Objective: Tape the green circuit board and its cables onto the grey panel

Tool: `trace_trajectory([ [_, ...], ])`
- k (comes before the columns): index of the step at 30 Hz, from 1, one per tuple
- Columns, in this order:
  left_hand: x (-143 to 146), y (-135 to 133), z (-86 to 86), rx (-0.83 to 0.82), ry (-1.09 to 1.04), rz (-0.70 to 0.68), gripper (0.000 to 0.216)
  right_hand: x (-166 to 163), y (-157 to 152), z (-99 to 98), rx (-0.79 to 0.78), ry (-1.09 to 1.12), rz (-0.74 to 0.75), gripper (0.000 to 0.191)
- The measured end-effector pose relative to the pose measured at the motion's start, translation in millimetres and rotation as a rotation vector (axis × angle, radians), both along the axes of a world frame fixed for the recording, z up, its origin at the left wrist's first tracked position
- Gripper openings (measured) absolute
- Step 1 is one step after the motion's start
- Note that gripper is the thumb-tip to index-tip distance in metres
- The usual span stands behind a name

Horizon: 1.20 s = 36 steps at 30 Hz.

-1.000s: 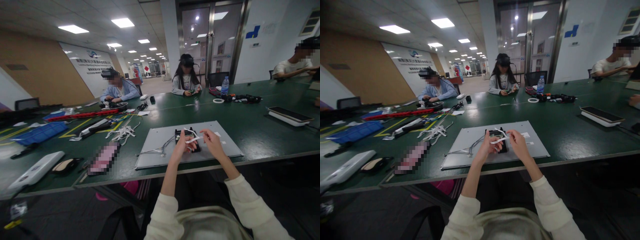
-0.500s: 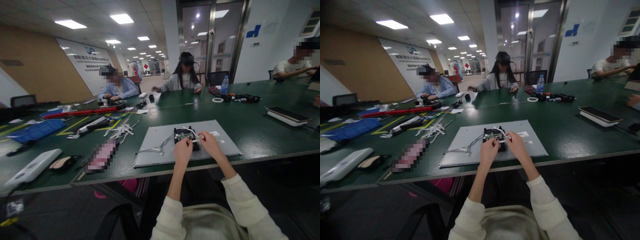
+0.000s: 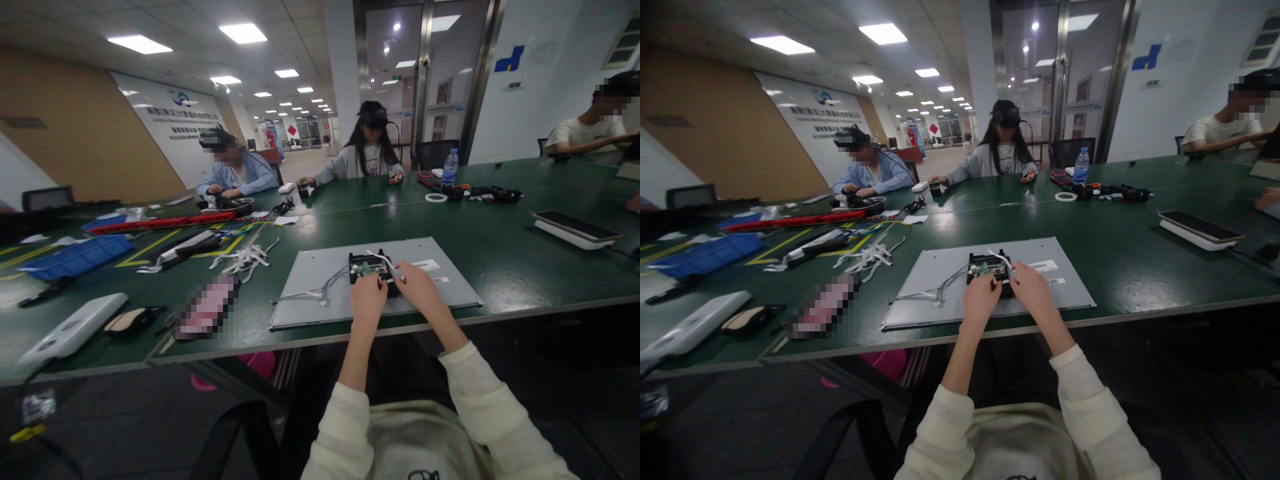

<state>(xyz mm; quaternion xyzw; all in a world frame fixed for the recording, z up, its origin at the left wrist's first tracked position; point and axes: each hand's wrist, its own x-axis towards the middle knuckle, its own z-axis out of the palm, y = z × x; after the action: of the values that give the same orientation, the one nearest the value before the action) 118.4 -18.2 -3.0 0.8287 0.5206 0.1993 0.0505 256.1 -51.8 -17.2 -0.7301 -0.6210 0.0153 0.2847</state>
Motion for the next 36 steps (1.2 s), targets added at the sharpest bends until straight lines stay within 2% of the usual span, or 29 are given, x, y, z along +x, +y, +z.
trace_trajectory([
  [5,1,-1,4.2,-0.025,0.004,0.035,0.019,-8,-6,7.6,-0.099,-0.106,-0.129,0.031],
  [10,-1,-4,5.1,-0.038,-0.009,0.085,0.022,-7,-9,9.2,-0.112,-0.121,-0.209,0.036],
  [18,-10,-12,11.9,0.031,0.066,0.19,0.02,-7,-15,9.6,-0.119,-0.178,-0.24,0.033],
  [22,-19,-13,12.7,0.017,0.076,0.179,0.018,-5,-14,6.1,-0.127,-0.164,-0.238,0.033],
  [26,-48,-8,15.9,0.055,-0.019,0.226,0.02,-4,-14,3.8,-0.132,-0.154,-0.232,0.033],
  [30,-100,2,21.1,0.211,-0.123,0.396,0.02,-4,-15,5.1,-0.133,-0.148,-0.212,0.032],
  [33,-135,7,17.1,0.355,-0.154,0.481,0.023,-4,-16,6.6,-0.148,-0.128,-0.209,0.033],
  [36,-150,6,8.6,0.326,-0.13,0.481,0.03,-3,-16,6.7,-0.162,-0.106,-0.213,0.035],
])
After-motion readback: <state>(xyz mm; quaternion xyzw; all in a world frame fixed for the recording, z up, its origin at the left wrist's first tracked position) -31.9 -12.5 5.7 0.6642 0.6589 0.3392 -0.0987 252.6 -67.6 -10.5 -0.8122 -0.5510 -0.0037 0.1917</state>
